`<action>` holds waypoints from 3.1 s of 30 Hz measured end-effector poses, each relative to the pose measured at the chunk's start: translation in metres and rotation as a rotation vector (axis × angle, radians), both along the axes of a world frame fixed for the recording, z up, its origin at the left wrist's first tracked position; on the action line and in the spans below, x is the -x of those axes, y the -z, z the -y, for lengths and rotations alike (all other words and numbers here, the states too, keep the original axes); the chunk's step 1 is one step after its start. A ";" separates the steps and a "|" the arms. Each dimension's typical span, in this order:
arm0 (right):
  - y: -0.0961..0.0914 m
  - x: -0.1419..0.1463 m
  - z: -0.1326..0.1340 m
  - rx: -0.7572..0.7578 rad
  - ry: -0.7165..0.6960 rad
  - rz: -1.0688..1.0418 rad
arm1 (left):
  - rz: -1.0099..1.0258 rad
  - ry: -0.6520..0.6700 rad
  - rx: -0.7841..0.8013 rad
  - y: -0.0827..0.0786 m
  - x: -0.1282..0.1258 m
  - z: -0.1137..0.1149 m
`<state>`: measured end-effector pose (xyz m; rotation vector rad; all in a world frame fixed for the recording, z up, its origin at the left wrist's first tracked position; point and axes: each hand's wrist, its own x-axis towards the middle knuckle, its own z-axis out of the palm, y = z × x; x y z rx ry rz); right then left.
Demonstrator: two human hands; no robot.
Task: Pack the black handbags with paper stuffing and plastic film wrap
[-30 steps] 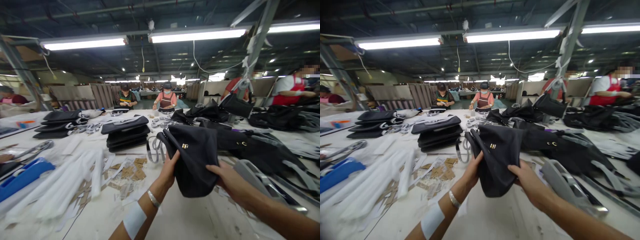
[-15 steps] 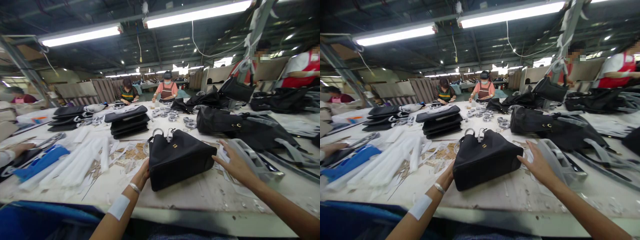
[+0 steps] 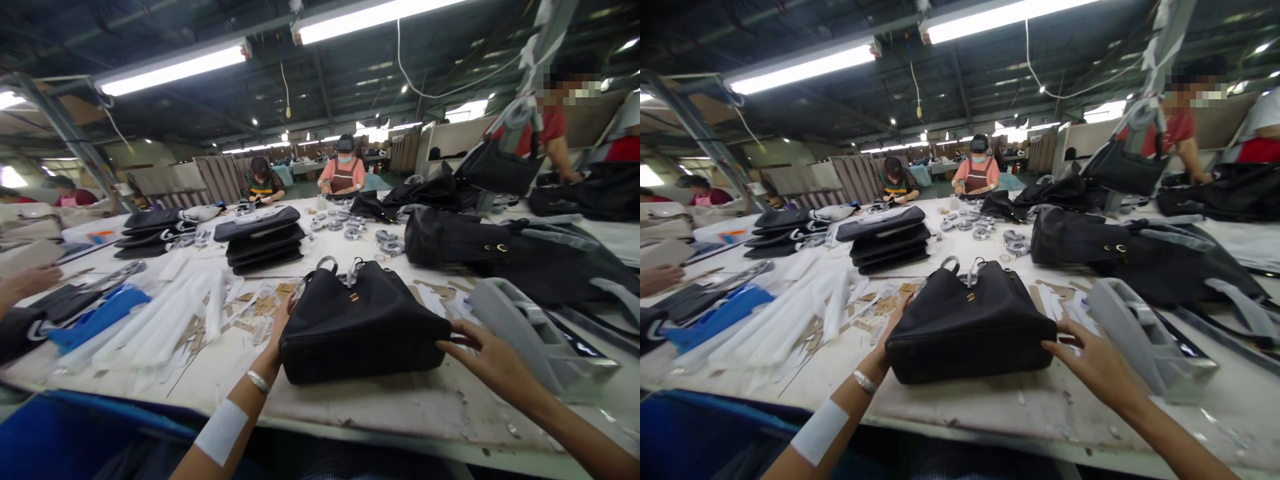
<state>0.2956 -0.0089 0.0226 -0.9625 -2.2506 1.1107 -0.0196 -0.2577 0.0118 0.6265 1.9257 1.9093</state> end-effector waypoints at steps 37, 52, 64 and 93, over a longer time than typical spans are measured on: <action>0.037 0.036 0.010 0.332 -0.405 -0.422 | -0.328 0.663 0.407 -0.049 0.022 -0.304; 0.057 0.152 -0.051 0.223 -0.252 -0.414 | -0.348 0.425 0.386 -0.040 0.025 -0.307; 0.076 0.179 -0.060 0.285 -0.355 -0.353 | -0.773 0.663 0.942 -0.061 0.050 -0.309; 0.059 0.140 -0.061 0.474 -0.532 -0.160 | -0.598 0.996 0.649 -0.034 0.032 -0.294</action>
